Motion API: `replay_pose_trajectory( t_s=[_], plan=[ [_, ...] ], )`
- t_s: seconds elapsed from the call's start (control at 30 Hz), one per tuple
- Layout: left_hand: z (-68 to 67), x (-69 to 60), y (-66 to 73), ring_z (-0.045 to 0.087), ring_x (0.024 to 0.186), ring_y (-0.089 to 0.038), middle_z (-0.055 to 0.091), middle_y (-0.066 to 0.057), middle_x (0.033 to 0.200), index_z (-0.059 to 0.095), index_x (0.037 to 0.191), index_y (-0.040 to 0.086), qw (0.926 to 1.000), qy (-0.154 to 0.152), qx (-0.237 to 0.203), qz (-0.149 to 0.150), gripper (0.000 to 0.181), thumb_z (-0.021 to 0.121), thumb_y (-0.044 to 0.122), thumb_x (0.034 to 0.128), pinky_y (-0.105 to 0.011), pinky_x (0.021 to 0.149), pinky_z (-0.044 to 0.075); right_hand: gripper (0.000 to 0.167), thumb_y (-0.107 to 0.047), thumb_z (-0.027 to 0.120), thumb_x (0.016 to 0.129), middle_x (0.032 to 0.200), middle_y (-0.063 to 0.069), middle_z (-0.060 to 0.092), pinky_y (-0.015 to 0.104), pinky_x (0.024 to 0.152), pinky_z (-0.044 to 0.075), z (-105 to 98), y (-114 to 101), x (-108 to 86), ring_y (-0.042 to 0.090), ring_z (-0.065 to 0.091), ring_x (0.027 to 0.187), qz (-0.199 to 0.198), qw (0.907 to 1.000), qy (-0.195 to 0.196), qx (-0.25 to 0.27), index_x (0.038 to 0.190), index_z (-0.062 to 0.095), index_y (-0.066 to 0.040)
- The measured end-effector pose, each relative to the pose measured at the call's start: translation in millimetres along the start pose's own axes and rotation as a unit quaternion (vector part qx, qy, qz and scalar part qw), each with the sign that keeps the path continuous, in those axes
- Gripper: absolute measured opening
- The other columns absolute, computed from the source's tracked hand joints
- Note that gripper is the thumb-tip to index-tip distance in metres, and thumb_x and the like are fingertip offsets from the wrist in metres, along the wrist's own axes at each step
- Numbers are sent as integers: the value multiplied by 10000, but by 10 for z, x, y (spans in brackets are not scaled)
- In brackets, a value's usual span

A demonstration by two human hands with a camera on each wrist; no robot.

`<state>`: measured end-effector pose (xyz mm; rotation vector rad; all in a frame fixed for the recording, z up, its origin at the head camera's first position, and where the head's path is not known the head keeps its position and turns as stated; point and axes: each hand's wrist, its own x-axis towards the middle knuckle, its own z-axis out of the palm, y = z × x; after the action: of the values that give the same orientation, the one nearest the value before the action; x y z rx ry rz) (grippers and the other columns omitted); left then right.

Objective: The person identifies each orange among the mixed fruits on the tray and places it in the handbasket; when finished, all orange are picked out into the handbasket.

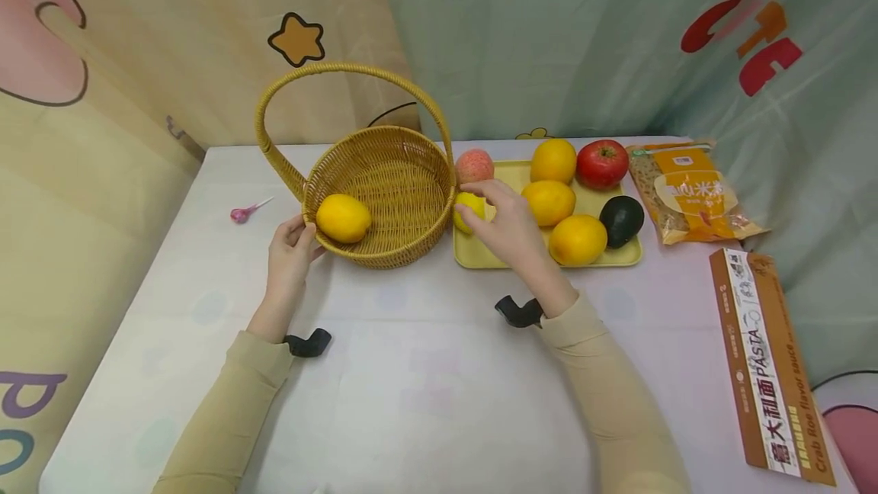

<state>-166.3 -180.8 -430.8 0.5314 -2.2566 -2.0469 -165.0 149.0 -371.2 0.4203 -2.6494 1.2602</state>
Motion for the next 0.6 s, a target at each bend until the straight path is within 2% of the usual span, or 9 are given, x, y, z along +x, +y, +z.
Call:
replay_pose_trajectory(
  t_s=[0.2,0.23,0.33,0.4,0.47,0.57,0.6],
  plan=[
    [-5,2,1,512,1279,-256,448,-186,1472,347,1472,11,10000,-41,-11,-29,473,471,162,1041,-392,1035,533,334,-195,684,937,1209,165,673,497,1014,519,-338,198,-186,311,612,1139,408,9977,499,-231,1222,655,-23],
    [-4,1,4,513,1278,-257,449,-186,1472,348,1471,10,10000,-42,-21,-32,473,473,162,1040,-394,1034,533,335,-201,687,935,1203,163,677,481,1008,525,-396,231,-221,305,617,1133,470,9968,582,-295,1220,658,-27],
    [0,-2,16,516,1274,-259,453,-183,1472,353,1469,10,10000,-25,-16,-41,474,478,169,1039,-398,1037,531,364,-256,687,936,1214,140,672,332,1021,532,-576,329,-326,272,610,1133,717,9940,711,-418,1230,657,-44],
    [0,0,19,516,1271,-257,455,-178,1471,356,1469,15,10000,-9,-15,-57,475,480,174,1039,-399,1036,532,408,-328,676,938,1242,124,663,323,1038,517,-693,383,-396,261,591,1149,1000,9913,693,-502,1254,647,-71],
    [-2,1,17,516,1269,-250,455,-172,1471,355,1471,22,10000,-2,17,-74,476,479,183,1041,-391,1038,531,464,-386,660,939,1293,124,632,367,1078,488,-795,441,-459,278,553,1192,1305,9886,575,-478,1292,621,-88],
    [-8,-1,9,516,1263,-245,452,-175,1468,350,1470,20,10000,-32,33,-29,472,469,182,1043,-389,1036,532,559,-455,639,934,1368,156,572,558,1086,433,-914,529,-540,347,494,1260,1718,9834,292,-502,1359,567,-100],
    [-9,-2,6,519,1256,-243,456,-176,1461,352,1467,17,10000,-42,52,0,469,467,183,1044,-388,1033,533,594,-480,633,930,1391,167,549,589,1087,417,-944,556,-566,372,470,1281,1853,9810,186,-541,1381,545,-103]
  ],
)
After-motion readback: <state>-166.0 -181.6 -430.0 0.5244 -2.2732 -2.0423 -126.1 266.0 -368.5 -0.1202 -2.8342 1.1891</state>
